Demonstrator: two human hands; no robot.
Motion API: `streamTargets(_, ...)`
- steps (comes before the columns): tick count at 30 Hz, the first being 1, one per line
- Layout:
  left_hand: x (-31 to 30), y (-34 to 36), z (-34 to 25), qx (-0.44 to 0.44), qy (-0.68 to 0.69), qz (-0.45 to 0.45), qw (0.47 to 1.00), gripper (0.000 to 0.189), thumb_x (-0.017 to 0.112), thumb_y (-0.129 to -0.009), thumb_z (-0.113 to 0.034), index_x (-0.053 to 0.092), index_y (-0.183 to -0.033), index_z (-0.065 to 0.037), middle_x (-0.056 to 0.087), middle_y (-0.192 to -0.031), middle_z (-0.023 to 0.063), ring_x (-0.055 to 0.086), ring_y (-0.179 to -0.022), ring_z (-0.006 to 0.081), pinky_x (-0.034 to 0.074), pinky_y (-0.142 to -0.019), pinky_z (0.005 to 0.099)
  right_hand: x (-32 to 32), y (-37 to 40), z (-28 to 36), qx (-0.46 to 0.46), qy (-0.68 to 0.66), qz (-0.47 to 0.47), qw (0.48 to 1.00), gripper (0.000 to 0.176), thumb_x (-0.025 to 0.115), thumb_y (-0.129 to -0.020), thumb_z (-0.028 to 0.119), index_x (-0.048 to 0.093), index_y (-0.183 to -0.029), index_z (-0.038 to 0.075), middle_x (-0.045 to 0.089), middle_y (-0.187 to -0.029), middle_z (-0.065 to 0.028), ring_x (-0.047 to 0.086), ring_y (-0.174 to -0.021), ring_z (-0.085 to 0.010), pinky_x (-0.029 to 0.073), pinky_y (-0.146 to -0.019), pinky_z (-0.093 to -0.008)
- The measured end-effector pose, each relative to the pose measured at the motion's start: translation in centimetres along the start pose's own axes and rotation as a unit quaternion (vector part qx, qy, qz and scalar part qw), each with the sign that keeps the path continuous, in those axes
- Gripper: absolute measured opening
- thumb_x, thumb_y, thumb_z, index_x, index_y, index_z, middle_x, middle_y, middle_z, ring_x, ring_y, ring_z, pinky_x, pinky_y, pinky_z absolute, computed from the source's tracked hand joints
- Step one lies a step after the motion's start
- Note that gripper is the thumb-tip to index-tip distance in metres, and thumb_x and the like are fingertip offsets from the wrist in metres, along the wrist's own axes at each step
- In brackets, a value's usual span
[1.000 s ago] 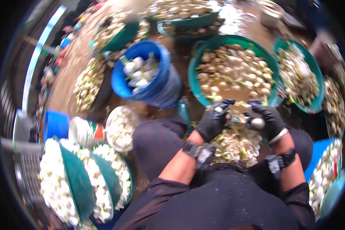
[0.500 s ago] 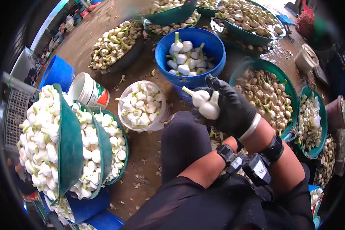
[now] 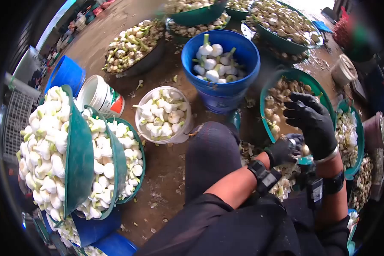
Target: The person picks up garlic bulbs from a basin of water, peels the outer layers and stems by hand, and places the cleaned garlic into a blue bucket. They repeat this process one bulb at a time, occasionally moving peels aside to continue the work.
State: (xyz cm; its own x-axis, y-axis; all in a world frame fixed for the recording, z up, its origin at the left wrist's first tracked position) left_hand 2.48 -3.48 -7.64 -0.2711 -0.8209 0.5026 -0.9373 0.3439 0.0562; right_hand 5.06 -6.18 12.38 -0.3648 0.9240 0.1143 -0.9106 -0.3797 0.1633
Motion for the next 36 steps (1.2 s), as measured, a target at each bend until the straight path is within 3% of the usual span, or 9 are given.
streamTargets(2,-1.8,0.2,2.7,0.021,-0.385,-0.032,0.922,0.037,0.059,-0.084,-0.031,0.057,-0.109,-0.004,0.064,-0.097,0.0103,0.062,-0.087,0.0212,0.048,-0.072,0.0344,-4.9,1.7,-1.4,-0.001,-0.004,-0.051,0.999,0.027,0.053,-0.089,0.025,0.058,-0.102,0.002,0.063,-0.093,-0.0080,0.062,-0.081,-0.0162,0.051,-0.072,-0.0277)
streamTargets(3,-1.5,0.6,0.1,-0.144,-0.564,0.040,0.812,0.036,0.059,-0.081,-0.037,0.063,-0.099,-0.007,0.064,-0.093,0.0159,0.062,-0.086,0.0295,0.048,-0.074,0.0374,-7.4,2.7,-2.0,-0.005,0.002,-0.075,0.997,0.026,0.053,-0.089,0.027,0.059,-0.097,0.003,0.063,-0.092,-0.0082,0.063,-0.080,-0.0161,0.051,-0.071,-0.0277)
streamTargets(7,-2.4,1.6,2.7,-0.184,-0.544,0.069,0.816,0.035,0.060,-0.072,-0.021,0.062,-0.104,-0.007,0.063,-0.096,0.0174,0.059,-0.094,0.0325,0.046,-0.081,0.0388,-14.7,6.1,-3.4,-0.024,-0.119,-0.175,0.977,0.016,0.054,-0.086,0.018,0.057,-0.095,0.005,0.063,-0.090,-0.0087,0.063,-0.079,-0.0184,0.051,-0.070,-0.0297)
streamTargets(10,-3.4,1.1,4.6,-0.139,-0.568,-0.009,0.812,0.055,0.056,-0.069,-0.019,0.050,-0.124,-0.015,0.046,-0.128,0.0173,0.046,-0.116,0.0319,0.037,-0.098,0.0357,-17.6,7.1,-3.8,-0.013,-0.089,-0.198,0.976,0.037,0.053,-0.082,0.008,0.048,-0.119,0.004,0.060,-0.102,-0.0104,0.061,-0.085,-0.0199,0.051,-0.074,-0.0314)
streamTargets(13,-3.2,-2.7,3.3,-0.231,-0.557,-0.004,0.797,0.045,0.062,-0.075,-0.027,0.056,-0.117,-0.013,0.054,-0.119,0.0161,0.050,-0.111,0.0323,0.039,-0.096,0.0368,-20.0,7.6,-5.2,0.019,-0.126,-0.214,0.968,0.035,0.051,-0.085,0.010,0.048,-0.119,0.002,0.060,-0.101,-0.0109,0.060,-0.089,-0.0198,0.051,-0.076,-0.0313)
streamTargets(23,-7.4,-14.9,7.5,-0.336,-0.765,0.065,0.545,0.048,0.054,-0.082,-0.039,0.048,-0.128,-0.028,0.050,-0.128,0.0114,0.046,-0.117,0.0309,0.033,-0.100,0.0446,-25.1,6.9,-9.5,0.155,-0.041,-0.128,0.979,0.030,0.058,-0.085,0.015,0.054,-0.111,0.000,0.060,-0.092,-0.0059,0.058,-0.080,-0.0133,0.047,-0.071,-0.0258)
streamTargets(27,-10.1,-15.8,9.6,-0.314,-0.745,0.047,0.586,0.038,0.055,-0.080,-0.028,0.057,-0.118,-0.025,0.057,-0.119,0.0098,0.053,-0.111,0.0265,0.037,-0.098,0.0385,-25.3,7.0,-9.4,0.114,0.046,-0.115,0.986,0.032,0.061,-0.082,0.017,0.056,-0.107,-0.002,0.061,-0.085,-0.0061,0.054,-0.075,-0.0108,0.046,-0.068,-0.0259)
streamTargets(33,-7.9,-12.6,5.3,-0.202,-0.599,-0.021,0.774,0.031,0.051,-0.076,-0.009,0.067,-0.099,-0.021,0.064,-0.104,0.0102,0.060,-0.097,0.0255,0.045,-0.087,0.0329,-23.5,8.3,-8.7,0.098,-0.010,-0.015,0.995,0.036,0.066,-0.080,0.017,0.055,-0.108,-0.003,0.063,-0.091,-0.0107,0.057,-0.083,-0.0127,0.047,-0.074,-0.0270)
streamTargets(36,-5.4,-10.9,3.6,-0.144,-0.444,-0.062,0.882,0.026,0.053,-0.078,-0.001,0.063,-0.102,-0.008,0.064,-0.098,0.0097,0.060,-0.088,0.0176,0.046,-0.079,0.0296,-23.4,10.1,-5.7,0.059,0.174,0.080,0.980,0.035,0.067,-0.077,0.021,0.058,-0.104,0.001,0.063,-0.086,-0.0095,0.058,-0.078,-0.0143,0.047,-0.073,-0.0308)
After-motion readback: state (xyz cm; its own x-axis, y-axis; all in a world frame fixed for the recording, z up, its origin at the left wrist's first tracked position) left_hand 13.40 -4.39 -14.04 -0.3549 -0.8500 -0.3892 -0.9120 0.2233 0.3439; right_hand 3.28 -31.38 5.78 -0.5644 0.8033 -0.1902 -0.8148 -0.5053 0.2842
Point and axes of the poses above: each hand's wrist, its own y-axis away from the middle knuckle, its own x-axis out of the palm, z = x × y, the point moved 1 cm from there along -y, towards the middle knuckle
